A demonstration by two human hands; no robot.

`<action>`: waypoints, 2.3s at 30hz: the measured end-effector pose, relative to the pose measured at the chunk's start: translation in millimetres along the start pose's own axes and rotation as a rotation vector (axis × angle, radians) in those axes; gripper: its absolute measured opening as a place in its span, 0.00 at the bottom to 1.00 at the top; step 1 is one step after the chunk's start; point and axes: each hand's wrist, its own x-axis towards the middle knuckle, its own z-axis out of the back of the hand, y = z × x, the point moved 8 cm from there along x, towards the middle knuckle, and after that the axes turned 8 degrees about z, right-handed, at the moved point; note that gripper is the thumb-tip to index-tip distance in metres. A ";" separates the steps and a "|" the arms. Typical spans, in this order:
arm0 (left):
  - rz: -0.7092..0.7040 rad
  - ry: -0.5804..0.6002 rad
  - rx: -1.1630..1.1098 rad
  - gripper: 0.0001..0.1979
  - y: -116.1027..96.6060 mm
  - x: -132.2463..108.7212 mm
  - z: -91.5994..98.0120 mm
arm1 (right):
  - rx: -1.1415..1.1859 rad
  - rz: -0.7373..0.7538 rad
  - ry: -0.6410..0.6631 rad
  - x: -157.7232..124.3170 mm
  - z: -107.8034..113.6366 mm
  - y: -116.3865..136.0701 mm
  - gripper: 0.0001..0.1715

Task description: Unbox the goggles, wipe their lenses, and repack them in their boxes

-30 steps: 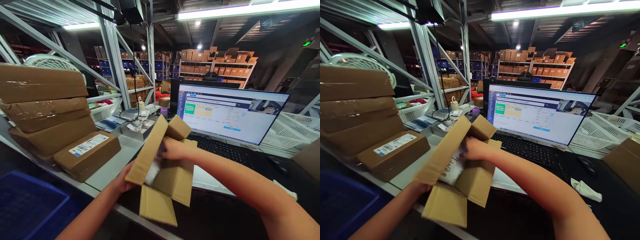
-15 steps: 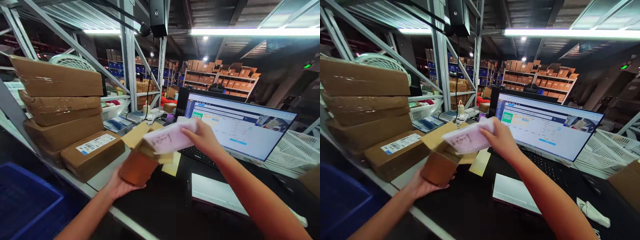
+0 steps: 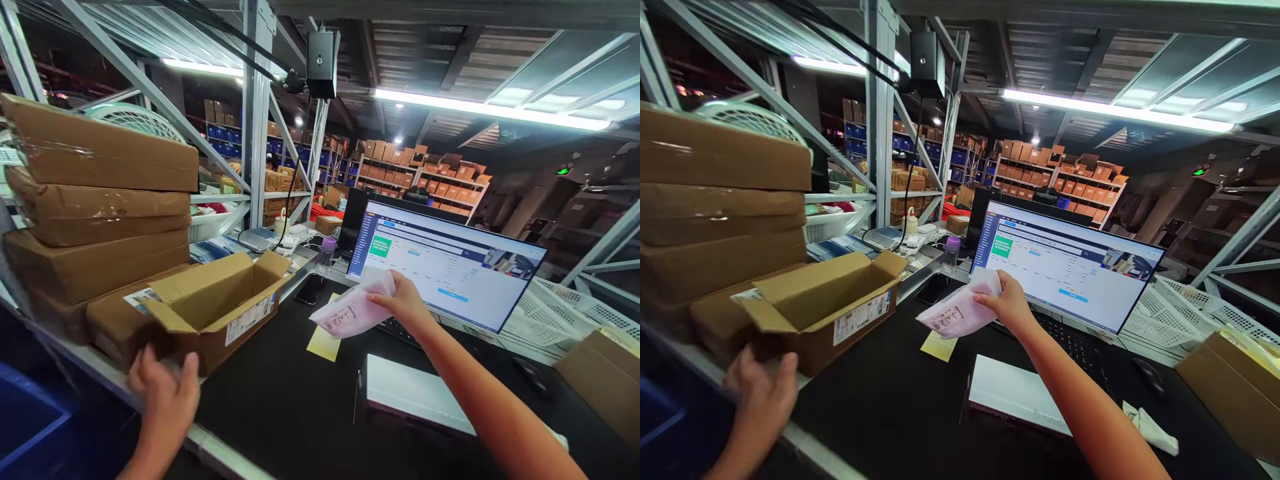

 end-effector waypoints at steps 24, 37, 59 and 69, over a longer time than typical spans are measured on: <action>-1.132 0.146 -0.049 0.17 -187.0 -90.2 -83.2 | -0.451 0.786 0.370 -117.7 -45.5 77.9 0.08; -0.608 0.304 -0.159 0.12 -132.7 -37.2 -91.2 | -0.465 0.910 0.207 -145.4 5.9 127.2 0.21; 0.067 0.786 -0.129 0.21 -78.1 -57.4 -118.1 | -0.129 0.094 -0.112 4.9 13.4 38.6 0.14; 0.037 0.747 0.192 0.30 -53.8 -41.6 -160.4 | -0.781 0.096 0.193 20.4 8.8 -12.5 0.17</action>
